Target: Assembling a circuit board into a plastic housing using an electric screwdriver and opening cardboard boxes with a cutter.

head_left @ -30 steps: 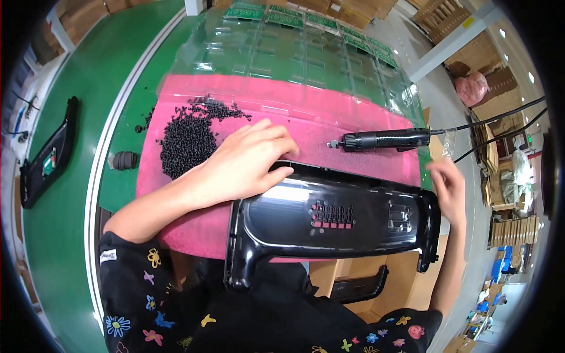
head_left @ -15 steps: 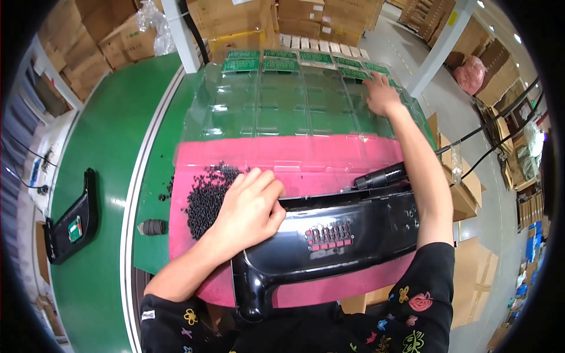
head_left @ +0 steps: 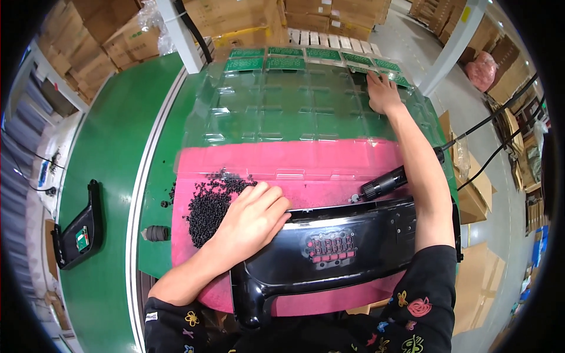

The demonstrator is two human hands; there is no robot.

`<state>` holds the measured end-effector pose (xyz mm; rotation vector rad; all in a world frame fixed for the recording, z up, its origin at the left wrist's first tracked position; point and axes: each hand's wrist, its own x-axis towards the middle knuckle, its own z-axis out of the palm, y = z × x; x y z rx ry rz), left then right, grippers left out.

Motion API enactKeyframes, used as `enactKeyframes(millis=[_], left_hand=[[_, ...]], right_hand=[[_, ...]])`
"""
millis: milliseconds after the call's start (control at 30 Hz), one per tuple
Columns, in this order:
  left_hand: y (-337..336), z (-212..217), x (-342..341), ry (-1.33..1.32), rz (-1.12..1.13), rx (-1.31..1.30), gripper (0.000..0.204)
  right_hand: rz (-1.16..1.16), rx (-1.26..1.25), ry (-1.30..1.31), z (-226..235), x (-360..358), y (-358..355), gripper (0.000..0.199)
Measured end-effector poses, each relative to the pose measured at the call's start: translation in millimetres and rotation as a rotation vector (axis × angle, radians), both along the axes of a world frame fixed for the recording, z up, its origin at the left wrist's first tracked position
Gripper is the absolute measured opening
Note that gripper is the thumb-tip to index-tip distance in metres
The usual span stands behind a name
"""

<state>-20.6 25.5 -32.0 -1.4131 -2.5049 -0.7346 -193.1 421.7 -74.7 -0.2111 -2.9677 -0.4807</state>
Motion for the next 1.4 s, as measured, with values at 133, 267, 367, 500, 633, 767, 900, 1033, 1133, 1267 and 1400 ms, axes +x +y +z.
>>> enactKeyframes(millis=[133, 267, 367, 500, 633, 767, 900, 1033, 1133, 1267, 1400], left_hand=[[-2, -2, -1, 0.013, -0.005, 0.018, 0.015], [-4, -1, -2, 0.052, -0.031, 0.018, 0.017], [-5, -1, -1, 0.078, -0.047, 0.053, 0.020], [-7, 1, 1, 0.135, -0.038, 0.149, 0.030], [-11, 9, 9, 0.261, 0.109, 0.250, 0.057], [-8, 19, 16, 0.452, 0.127, 0.289, 0.068], [-8, 20, 16, 0.523, 0.005, 0.213, 0.059], [-8, 23, 20, 0.431, -0.078, 0.237, 0.056], [-5, 23, 27, 0.331, -0.160, 0.211, 0.058], [1, 17, 27, 0.149, -0.239, 0.166, 0.058], [-2, 14, 32, -0.004, -0.275, 0.109, 0.059]], right_hand=[[0.066, 0.033, 0.150, 6, 7, -13, 0.064], [0.237, 0.067, 0.413, 10, 14, -10, 0.061], [0.418, -0.089, 0.653, 29, 27, -28, 0.042], [0.683, -0.252, 0.731, 70, 87, -82, 0.035], [0.824, -0.672, 0.575, 95, 163, -146, 0.037], [0.875, -0.835, 0.371, 102, 224, -181, 0.036], [0.907, -0.861, 0.296, 94, 257, -183, 0.034], [0.750, -0.695, 0.473, 84, 267, -171, 0.031], [0.753, -0.674, 0.460, 75, 280, -164, 0.028], [0.478, -1.025, 0.190, 68, 304, -152, 0.018], [0.423, -1.264, -0.020, 64, 324, -147, 0.037]])
